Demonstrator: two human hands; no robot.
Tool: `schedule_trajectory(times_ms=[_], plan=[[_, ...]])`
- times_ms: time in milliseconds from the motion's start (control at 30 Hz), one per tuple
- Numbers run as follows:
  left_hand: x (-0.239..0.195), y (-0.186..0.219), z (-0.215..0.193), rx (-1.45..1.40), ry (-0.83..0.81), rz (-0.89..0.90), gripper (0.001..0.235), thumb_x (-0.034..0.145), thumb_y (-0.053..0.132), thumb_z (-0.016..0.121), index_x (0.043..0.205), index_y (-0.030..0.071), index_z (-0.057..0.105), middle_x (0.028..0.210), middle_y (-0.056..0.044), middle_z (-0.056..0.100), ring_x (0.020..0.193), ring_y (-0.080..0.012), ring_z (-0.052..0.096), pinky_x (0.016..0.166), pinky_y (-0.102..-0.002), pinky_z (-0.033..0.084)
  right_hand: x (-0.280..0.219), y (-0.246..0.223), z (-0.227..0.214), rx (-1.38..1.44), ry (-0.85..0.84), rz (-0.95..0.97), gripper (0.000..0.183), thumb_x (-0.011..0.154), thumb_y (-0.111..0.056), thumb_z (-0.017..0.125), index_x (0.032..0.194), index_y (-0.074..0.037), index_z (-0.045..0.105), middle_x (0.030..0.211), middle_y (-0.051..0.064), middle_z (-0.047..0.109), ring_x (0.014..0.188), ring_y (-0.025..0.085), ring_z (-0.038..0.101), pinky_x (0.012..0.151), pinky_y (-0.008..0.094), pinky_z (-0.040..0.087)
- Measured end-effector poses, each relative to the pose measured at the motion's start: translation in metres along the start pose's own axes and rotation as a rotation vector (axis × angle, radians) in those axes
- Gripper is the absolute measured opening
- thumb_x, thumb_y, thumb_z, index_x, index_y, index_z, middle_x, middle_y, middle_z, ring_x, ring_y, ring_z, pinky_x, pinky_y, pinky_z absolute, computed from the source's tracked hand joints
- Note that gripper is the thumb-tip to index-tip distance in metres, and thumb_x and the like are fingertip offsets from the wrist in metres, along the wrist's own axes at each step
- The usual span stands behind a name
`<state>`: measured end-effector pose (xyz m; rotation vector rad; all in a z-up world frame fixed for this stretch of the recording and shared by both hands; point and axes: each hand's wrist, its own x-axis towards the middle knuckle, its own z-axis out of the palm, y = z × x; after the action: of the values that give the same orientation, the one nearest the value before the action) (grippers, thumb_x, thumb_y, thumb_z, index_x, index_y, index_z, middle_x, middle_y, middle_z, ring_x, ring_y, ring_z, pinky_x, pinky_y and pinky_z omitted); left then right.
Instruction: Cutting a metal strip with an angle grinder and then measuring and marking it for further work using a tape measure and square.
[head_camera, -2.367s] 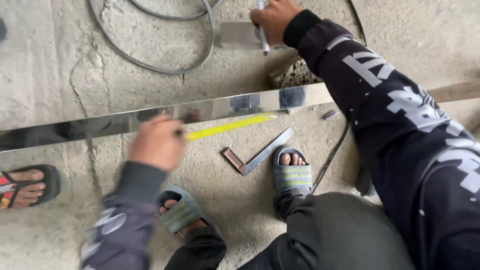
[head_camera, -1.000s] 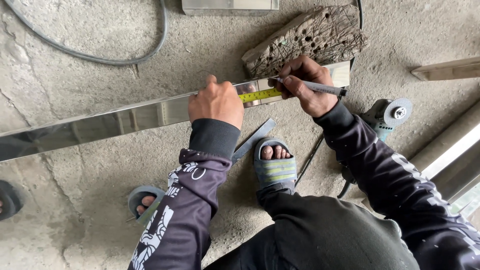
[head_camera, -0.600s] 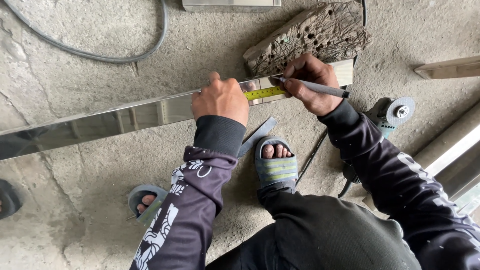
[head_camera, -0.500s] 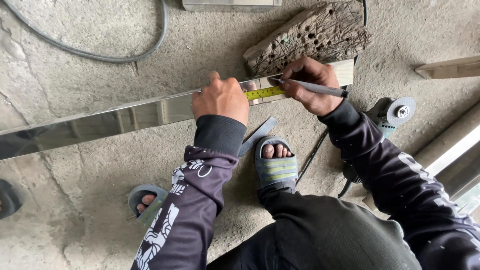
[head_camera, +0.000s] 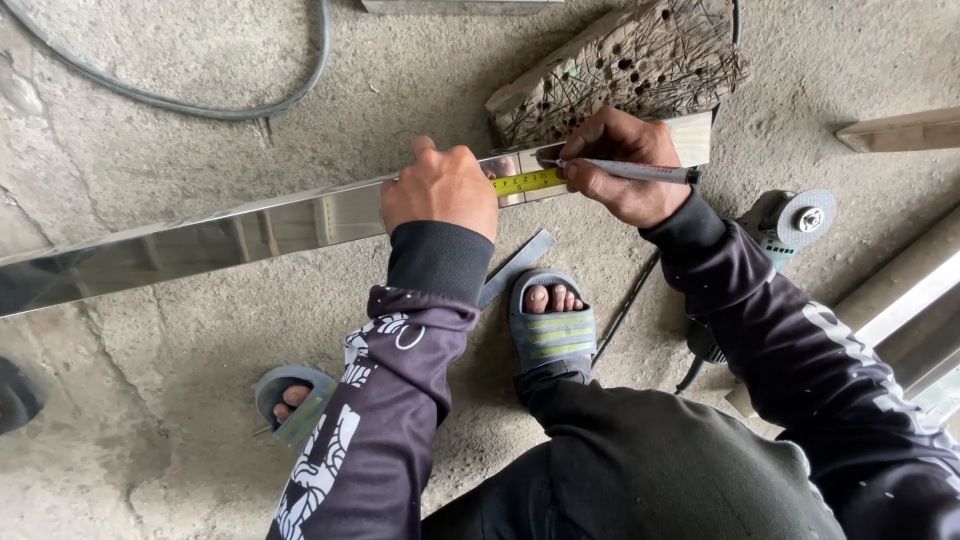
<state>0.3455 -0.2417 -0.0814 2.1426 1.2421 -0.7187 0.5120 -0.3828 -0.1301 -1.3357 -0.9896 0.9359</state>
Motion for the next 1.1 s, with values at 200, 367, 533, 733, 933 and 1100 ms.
schedule_trajectory(times_ms=[200, 367, 533, 733, 933, 1100], plan=[[0.001, 0.0, -0.002, -0.007, -0.004, -0.004, 0.033, 0.103, 0.027, 0.049, 0.107, 0.009, 0.076, 0.108, -0.013, 0.06, 0.089, -0.038, 0.074, 0.09, -0.049, 0.053, 0.0, 0.006, -0.003, -0.067, -0.001, 0.015, 0.01, 0.091, 0.005, 0.078, 0.095, 0.007, 0.069, 0.069, 0.014, 0.066, 0.065, 0.012, 0.065, 0.062, 0.024, 0.053], [0.003, -0.001, -0.002, -0.015, -0.017, -0.007, 0.032, 0.102, 0.025, 0.048, 0.107, 0.008, 0.075, 0.109, -0.012, 0.058, 0.09, -0.0389, 0.074, 0.091, -0.049, 0.052, 0.001, 0.001, -0.001, -0.121, 0.035, 0.083, 0.009, 0.09, 0.004, 0.079, 0.092, 0.004, 0.07, 0.068, 0.012, 0.065, 0.063, 0.009, 0.06, 0.058, 0.021, 0.048], [0.003, -0.001, -0.002, -0.005, -0.01, -0.004, 0.032, 0.102, 0.025, 0.048, 0.105, 0.009, 0.075, 0.107, -0.012, 0.058, 0.088, -0.0376, 0.074, 0.089, -0.048, 0.053, 0.0, 0.001, 0.0, -0.182, 0.052, 0.111, 0.009, 0.088, 0.002, 0.082, 0.09, 0.001, 0.073, 0.066, 0.011, 0.062, 0.064, 0.007, 0.057, 0.055, 0.021, 0.046], [0.002, 0.0, -0.001, 0.016, -0.013, -0.001, 0.029, 0.101, 0.025, 0.052, 0.108, 0.009, 0.075, 0.107, -0.011, 0.058, 0.088, -0.038, 0.074, 0.088, -0.047, 0.053, 0.002, -0.004, 0.0, -0.216, 0.031, 0.146, 0.008, 0.087, 0.002, 0.081, 0.091, 0.001, 0.073, 0.061, 0.01, 0.06, 0.06, 0.007, 0.056, 0.052, 0.019, 0.042], [0.001, 0.0, -0.003, 0.022, -0.013, 0.005, 0.028, 0.101, 0.027, 0.054, 0.109, 0.009, 0.075, 0.106, -0.01, 0.058, 0.089, -0.037, 0.074, 0.088, -0.046, 0.053, 0.005, -0.011, 0.005, -0.231, 0.017, 0.146, 0.008, 0.087, 0.001, 0.08, 0.09, 0.0, 0.073, 0.062, 0.013, 0.062, 0.059, 0.009, 0.055, 0.051, 0.021, 0.04], [0.003, -0.004, 0.003, 0.024, 0.023, 0.025, 0.03, 0.103, 0.03, 0.054, 0.107, 0.01, 0.076, 0.107, -0.01, 0.059, 0.087, -0.0372, 0.074, 0.085, -0.045, 0.053, 0.006, -0.012, 0.008, -0.248, 0.014, 0.144, 0.009, 0.087, 0.001, 0.082, 0.09, 0.0, 0.073, 0.061, 0.012, 0.062, 0.058, 0.009, 0.055, 0.05, 0.02, 0.04]])
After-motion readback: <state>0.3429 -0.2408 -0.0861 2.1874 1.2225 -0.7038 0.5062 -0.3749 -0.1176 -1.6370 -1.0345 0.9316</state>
